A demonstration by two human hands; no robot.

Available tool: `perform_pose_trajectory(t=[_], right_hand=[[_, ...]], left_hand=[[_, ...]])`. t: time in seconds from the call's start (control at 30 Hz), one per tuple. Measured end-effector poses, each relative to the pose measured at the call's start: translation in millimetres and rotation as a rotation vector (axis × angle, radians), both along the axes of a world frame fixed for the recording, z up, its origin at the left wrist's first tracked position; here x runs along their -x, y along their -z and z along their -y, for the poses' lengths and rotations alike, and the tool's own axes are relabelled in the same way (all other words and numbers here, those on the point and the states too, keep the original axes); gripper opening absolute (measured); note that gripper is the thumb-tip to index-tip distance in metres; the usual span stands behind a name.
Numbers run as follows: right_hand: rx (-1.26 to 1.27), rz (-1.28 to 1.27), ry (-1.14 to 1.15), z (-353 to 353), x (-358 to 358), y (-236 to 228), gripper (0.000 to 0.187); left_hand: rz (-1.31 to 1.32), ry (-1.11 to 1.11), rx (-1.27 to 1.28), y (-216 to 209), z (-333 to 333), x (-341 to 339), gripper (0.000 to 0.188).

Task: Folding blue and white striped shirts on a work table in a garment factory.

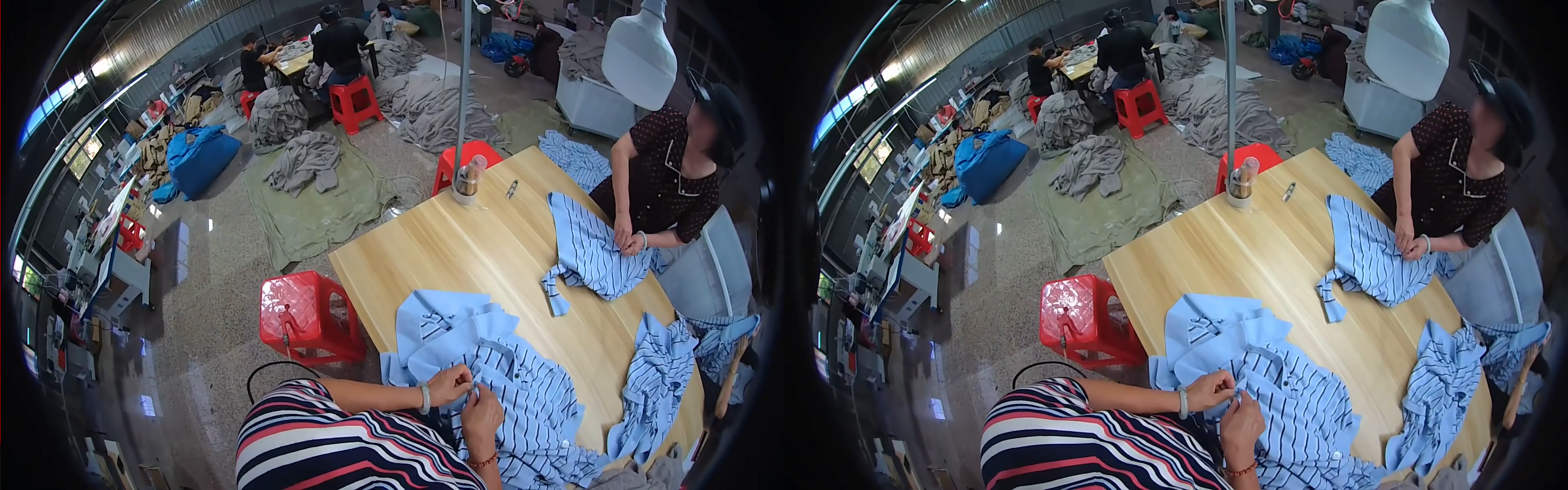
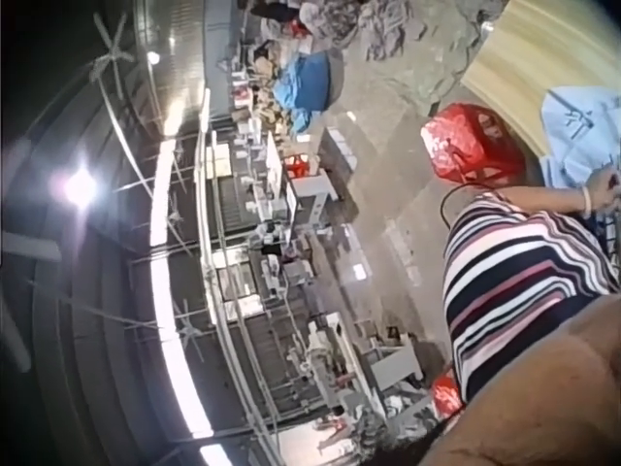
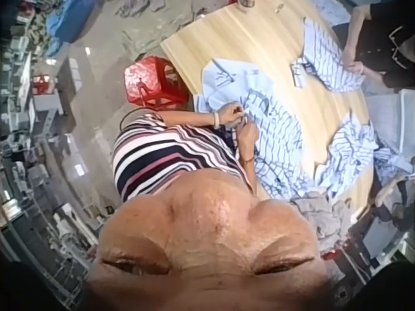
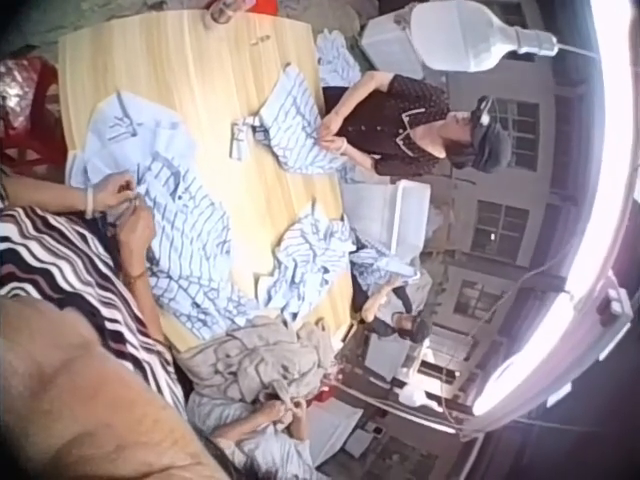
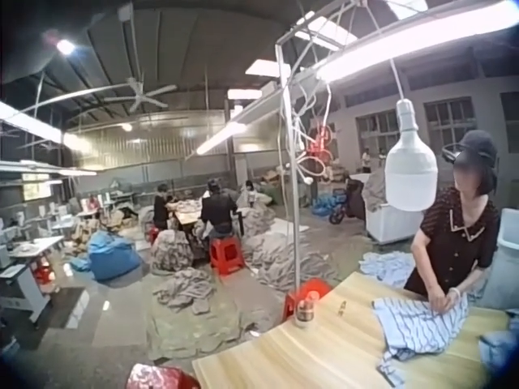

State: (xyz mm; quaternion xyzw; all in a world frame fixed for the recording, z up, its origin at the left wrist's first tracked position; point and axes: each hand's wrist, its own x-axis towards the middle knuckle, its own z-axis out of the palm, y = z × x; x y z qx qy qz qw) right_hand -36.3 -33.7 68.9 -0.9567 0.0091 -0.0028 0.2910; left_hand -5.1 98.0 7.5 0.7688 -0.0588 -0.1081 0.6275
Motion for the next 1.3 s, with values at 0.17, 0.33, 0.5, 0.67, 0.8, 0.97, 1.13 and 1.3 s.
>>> perform_pose_trajectory(t=[0.17,0.33,0.5,0.67,0.8,0.97,1.13,1.3], right_hand=[[0.030,-0.070,-0.023,2.2,6.8,-4.0,0.022],[-0.019,-0.172,-0.039,21.1,26.0,-10.0,0.023],[-0.282,-0.242,0.172,70.3,1.0,-21.2,0.035],[-0.374,-0.007,0.326,93.2,-37.5,-15.4,0.033],[-0.273,0.068,0.321,89.1,-45.8,36.8,0.034],[-0.127,-0.093,0.191,79.5,-28.3,66.8,0.032],[-0.289,-0.487,-0.104,96.7,12.6,44.6,0.025],[-0.391,-0.602,-0.111,102.1,19.1,36.9,0.024]], left_hand=[[-0.026,-0.015,-0.092,13.2,-3.0,2.4,0.013],[0.165,-0.162,-0.371,47.6,-21.0,-22.6,0.005],[-0.334,0.446,0.289,-29.8,-39.9,-27.1,0.013],[-0.416,0.826,-0.159,-49.4,-66.3,-8.7,0.011],[0.141,0.358,-0.575,-26.3,-52.7,-20.2,0.037],[0.867,0.253,-0.966,-22.8,-2.9,-60.0,0.042],[0.247,0.993,-0.716,2.6,-34.9,-46.3,0.026],[-0.320,1.026,-0.365,13.0,-83.1,-8.1,0.031]])
